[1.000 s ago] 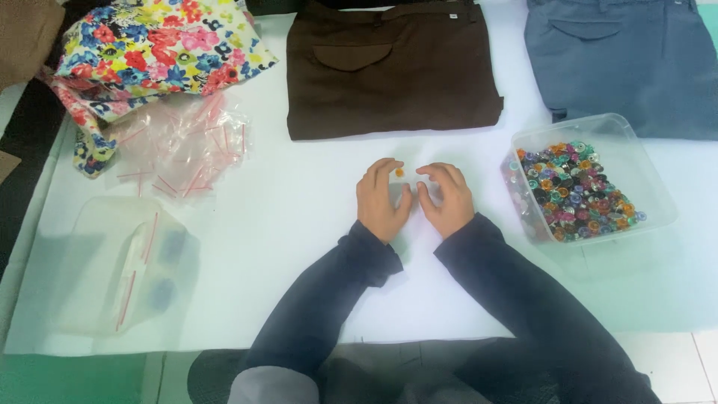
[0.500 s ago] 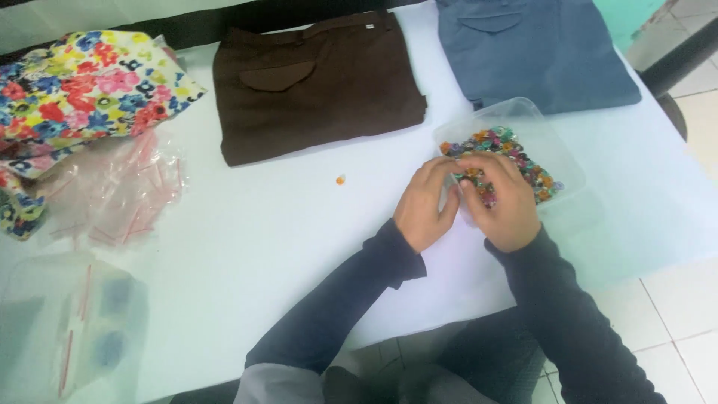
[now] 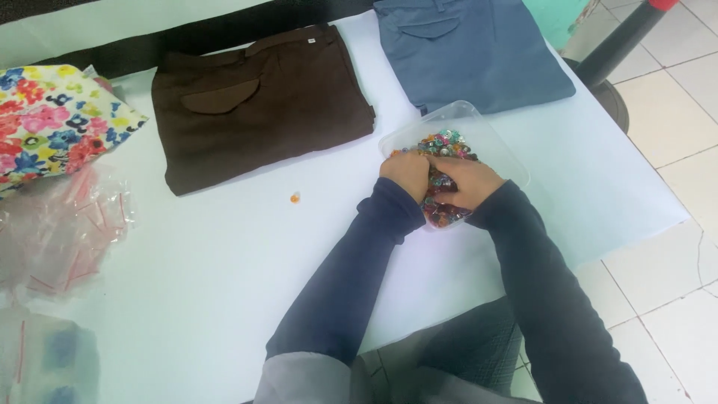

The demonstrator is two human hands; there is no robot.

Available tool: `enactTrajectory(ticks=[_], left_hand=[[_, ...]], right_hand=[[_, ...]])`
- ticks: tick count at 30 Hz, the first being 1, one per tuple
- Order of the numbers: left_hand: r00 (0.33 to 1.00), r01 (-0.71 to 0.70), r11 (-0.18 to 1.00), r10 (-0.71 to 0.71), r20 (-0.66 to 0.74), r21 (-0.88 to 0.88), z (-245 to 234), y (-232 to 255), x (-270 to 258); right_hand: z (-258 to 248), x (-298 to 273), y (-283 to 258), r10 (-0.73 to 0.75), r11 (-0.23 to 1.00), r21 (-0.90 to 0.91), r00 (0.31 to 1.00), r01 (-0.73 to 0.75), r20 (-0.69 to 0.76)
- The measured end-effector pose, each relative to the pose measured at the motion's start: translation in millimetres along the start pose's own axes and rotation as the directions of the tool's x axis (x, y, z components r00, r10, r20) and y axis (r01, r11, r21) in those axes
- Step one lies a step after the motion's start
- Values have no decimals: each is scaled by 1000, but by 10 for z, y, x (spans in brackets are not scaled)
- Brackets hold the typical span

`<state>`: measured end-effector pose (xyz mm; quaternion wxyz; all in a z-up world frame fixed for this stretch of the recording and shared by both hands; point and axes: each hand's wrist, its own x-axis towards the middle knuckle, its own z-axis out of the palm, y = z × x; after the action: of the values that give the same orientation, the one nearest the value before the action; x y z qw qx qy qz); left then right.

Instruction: Sorting orange buttons from a container of mixed colors and arranging them in a row on a table.

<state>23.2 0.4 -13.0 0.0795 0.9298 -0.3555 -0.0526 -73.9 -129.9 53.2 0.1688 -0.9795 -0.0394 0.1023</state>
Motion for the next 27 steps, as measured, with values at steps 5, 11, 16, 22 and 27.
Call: enactTrajectory(ticks=[5, 11, 16, 22, 27], left_hand=[[987, 124, 992, -120, -106, 28, -217, 89, -58], [990, 73, 996, -77, -114, -44, -238, -21, 9], [982, 36, 990, -61, -181, -136, -343, -73, -125], [933, 10, 988, -64, -354, -153, -442, -34, -338], [923, -6, 969, -89, -374, -246, -566, 26, -481]], right_hand=[[108, 86, -90, 52, 995, -85, 996, -58, -71], [401, 380, 310, 153, 987, -19, 979, -157, -133], [324, 287, 254, 223, 968, 155, 960, -198, -169], [120, 152, 88, 186, 933, 357, 908, -43, -377], [-59, -3, -62, 219, 855, 517, 874, 42, -433]])
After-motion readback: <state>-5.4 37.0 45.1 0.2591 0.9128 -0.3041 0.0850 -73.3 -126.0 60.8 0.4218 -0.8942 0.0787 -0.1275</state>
